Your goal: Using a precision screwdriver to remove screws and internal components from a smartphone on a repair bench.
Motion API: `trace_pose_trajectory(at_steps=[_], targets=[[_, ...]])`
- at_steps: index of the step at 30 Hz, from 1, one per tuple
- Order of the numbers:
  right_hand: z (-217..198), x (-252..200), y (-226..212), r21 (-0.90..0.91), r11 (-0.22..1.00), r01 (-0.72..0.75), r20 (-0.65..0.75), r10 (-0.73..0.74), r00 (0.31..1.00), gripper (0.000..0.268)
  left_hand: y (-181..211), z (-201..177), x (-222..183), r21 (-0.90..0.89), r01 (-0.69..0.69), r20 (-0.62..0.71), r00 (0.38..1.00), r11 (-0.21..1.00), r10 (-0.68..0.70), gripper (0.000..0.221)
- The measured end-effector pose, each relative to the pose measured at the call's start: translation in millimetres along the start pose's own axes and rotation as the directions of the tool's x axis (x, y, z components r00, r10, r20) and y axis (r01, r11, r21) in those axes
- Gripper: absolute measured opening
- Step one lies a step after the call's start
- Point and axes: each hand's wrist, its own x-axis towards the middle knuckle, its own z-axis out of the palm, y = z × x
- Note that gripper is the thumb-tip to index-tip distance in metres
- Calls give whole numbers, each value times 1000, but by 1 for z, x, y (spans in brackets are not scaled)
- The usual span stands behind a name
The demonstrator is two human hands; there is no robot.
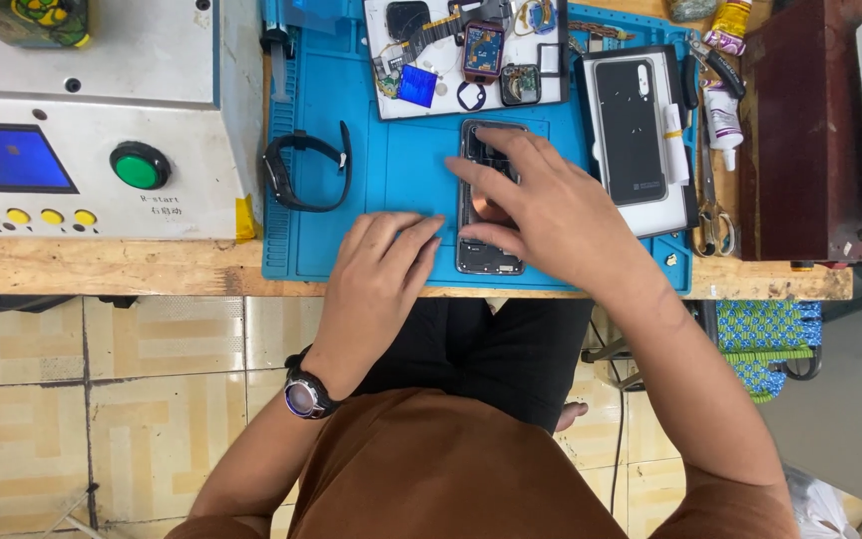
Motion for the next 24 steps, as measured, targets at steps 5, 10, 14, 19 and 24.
trace_pose_trajectory(at_steps=[5, 10, 14, 19, 24], targets=[[6, 2, 20, -11, 999, 41, 37, -40, 999, 59, 1, -2, -1, 10, 10, 78, 997, 1000, -11, 20], [6, 3, 22, -52, 999, 10, 60, -7, 998, 57, 3, -2, 0, -15, 49, 91, 995, 999, -47, 21], [4, 4, 19, 53, 998, -32, 50, 29, 998, 52, 8, 6, 6, -27, 188, 98, 978, 982, -184, 28], [-2, 1, 21, 246, 963, -107, 54, 97, 994, 46, 13, 18, 20, 54, 172, 166, 970, 984, -179, 36], [0, -3, 31, 361, 900, -245, 77, 233, 969, 36, 10, 21, 29, 97, 82, 182, 978, 992, -99, 37]])
